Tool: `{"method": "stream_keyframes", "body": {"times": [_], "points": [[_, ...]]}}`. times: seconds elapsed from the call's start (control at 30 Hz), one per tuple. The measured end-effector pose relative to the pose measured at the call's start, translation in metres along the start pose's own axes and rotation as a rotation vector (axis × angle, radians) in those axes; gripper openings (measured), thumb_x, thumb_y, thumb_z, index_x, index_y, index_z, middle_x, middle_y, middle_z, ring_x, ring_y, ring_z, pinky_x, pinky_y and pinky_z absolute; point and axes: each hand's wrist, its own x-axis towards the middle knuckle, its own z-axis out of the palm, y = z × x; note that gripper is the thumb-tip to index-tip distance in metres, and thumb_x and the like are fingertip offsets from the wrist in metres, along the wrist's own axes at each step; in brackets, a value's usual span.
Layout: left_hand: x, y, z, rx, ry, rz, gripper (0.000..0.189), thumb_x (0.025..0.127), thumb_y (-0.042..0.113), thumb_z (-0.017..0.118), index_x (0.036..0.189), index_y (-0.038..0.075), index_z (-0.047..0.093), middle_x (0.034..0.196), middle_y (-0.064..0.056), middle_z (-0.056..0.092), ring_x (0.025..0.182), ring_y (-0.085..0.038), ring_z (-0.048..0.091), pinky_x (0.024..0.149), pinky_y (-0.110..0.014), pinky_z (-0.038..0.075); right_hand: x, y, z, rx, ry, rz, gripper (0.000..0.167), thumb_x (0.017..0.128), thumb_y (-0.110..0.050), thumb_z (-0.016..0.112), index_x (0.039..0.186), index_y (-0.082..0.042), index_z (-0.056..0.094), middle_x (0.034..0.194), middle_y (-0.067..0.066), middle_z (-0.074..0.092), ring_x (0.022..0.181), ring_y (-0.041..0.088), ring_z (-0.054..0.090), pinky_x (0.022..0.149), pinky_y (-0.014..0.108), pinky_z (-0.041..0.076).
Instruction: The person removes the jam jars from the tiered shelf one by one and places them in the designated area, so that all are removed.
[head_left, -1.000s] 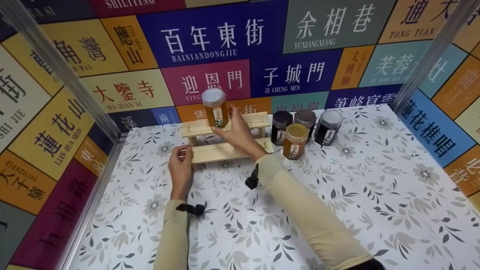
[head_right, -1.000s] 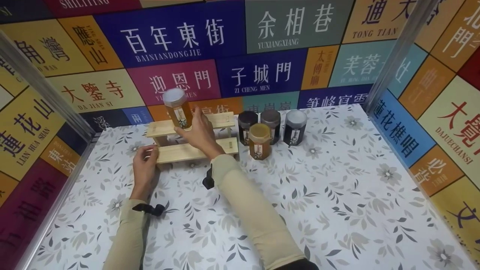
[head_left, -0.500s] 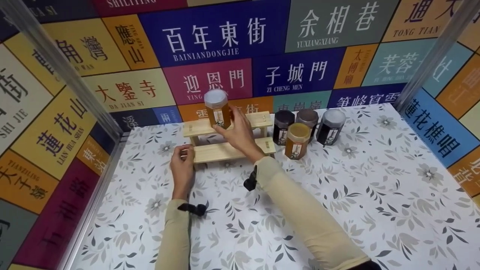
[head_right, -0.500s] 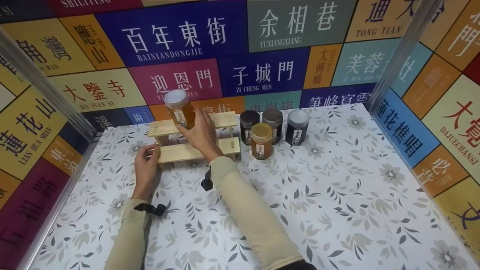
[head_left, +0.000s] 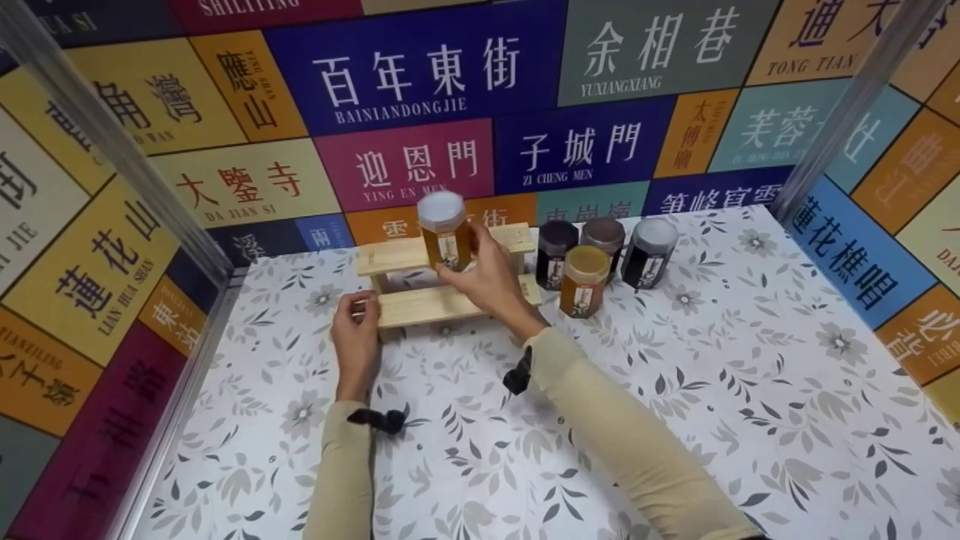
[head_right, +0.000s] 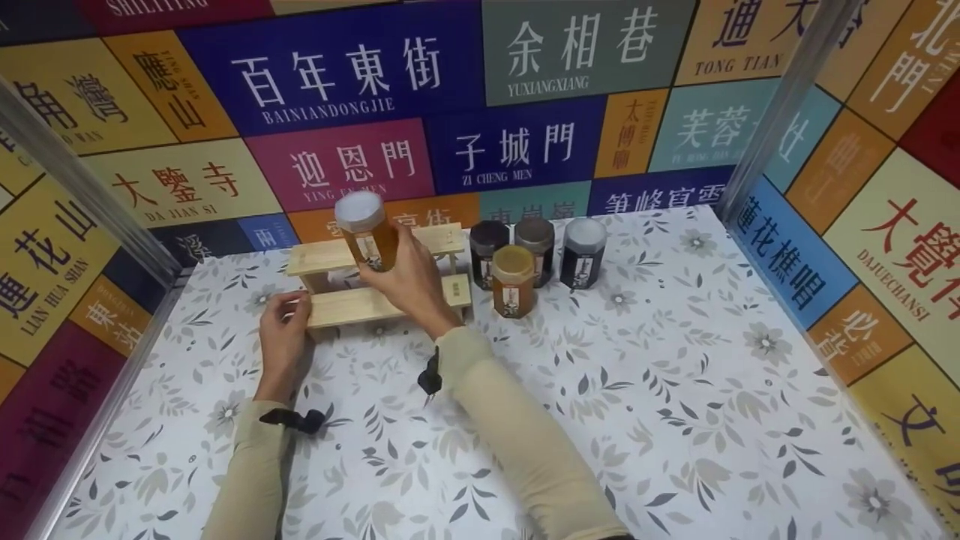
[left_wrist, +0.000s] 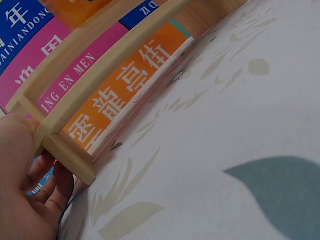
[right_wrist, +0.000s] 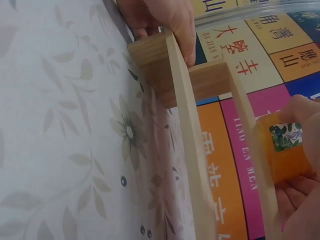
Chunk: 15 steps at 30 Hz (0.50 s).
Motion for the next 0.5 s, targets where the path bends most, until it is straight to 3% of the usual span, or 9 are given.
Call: {"method": "stream_keyframes", "body": {"times": [0.17,0.33,0.5], "points": [[-0.001,-0.002,0.0,0.0,-0.007,-0.002,0.021,0.109,0.032,0.066,0.124,0.018,0.072,0.113,-0.007,0.07,0.097,-0.021,0.065,0.081,-0.033,0.053,-0.016,0.002,-0.019,-0.026,0.007,0.011,0.09,0.084,-0.036,0.094,0.158,-0.011,0.05,0.142,0.009,0.07,0.13,0.024,0.068,0.11,0.044,0.057],[0.001,-0.001,-0.001,0.004,-0.009,-0.008,0.021,0.11,0.032,0.065,0.124,0.018,0.071,0.114,-0.008,0.07,0.097,-0.022,0.065,0.08,-0.033,0.053,-0.038,0.008,-0.044,0.059,-0.017,0.044,0.083,0.082,-0.036,0.097,0.149,-0.012,0.055,0.142,0.009,0.07,0.13,0.023,0.068,0.109,0.04,0.058],[0.003,-0.001,0.002,0.021,0.004,-0.015,0.021,0.109,0.033,0.065,0.124,0.019,0.071,0.115,-0.007,0.069,0.098,-0.021,0.064,0.083,-0.034,0.053,-0.064,0.015,-0.072,0.077,0.004,0.068,0.086,0.079,-0.043,0.098,0.149,-0.015,0.057,0.14,0.006,0.07,0.13,0.023,0.067,0.112,0.044,0.056]]}}
